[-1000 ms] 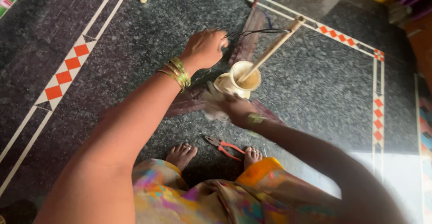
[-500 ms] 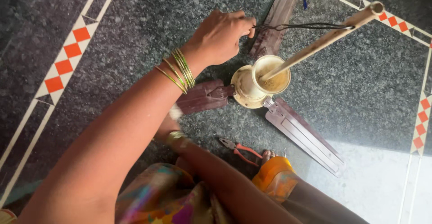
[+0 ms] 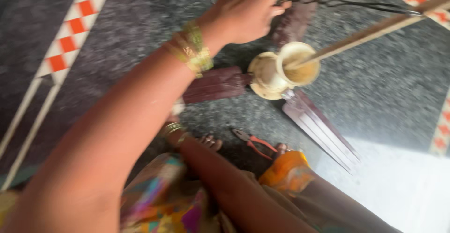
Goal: The person sits on the floor and repairs a ceiling fan lying on its side. They wipe the fan motor housing with a cloth, then use a screwdriver to tighten screws on the motor casing. The person also handles a fan blade and pliers during the process.
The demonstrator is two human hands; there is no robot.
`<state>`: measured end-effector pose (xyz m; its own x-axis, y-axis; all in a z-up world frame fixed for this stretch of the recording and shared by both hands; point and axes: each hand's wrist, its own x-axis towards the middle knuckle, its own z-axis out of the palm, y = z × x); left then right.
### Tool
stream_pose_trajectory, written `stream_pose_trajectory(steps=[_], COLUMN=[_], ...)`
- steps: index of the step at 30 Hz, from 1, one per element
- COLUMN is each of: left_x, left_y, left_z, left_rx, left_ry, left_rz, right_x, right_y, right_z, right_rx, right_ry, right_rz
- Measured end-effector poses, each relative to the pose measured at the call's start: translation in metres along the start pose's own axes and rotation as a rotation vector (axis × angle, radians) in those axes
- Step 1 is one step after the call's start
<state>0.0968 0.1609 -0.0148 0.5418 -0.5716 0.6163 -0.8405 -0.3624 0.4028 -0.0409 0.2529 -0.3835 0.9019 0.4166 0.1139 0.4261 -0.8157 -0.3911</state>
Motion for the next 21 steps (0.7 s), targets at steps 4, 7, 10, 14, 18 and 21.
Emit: stream_pose_trajectory(steps=[4,7,10,14,18,21], left_x=[-0.009,-0.006,-0.002,-0.011,-0.027,-0.049], left_y=[0.01,0.019,0.033,0.053,0.076,0.108], left_z=[0.002,0.003,0.008,0.012,0.014,0.023], left_rx=[-0.033,-0.034,0.004,0.038,0.033,0.105], left_ry=[-0.102,-0.153,-0.168,-0.128,-0.073,0.228], left_rz=[-0.044,-0.066,-0.075,-0.148,-0.291,-0.382], right_x=[-0.036,-0.079,-0.117,-0.168,-0.231,-0.259], right_y=[-0.003,0.063,0.134,0.191,0.227,0.258], right_z=[-0.023,-0.074,-0.147,-0.268,-0.365,-0.381], right_rx=[0.098,0.051,-0.155,-0.464,-0.359,-0.16], right_ry=[-0.165,-0.283,-0.462,-0.963,0.007,-0.221], right_rz=[-0.071,0.033,0.141,0.181,-0.181,0.439])
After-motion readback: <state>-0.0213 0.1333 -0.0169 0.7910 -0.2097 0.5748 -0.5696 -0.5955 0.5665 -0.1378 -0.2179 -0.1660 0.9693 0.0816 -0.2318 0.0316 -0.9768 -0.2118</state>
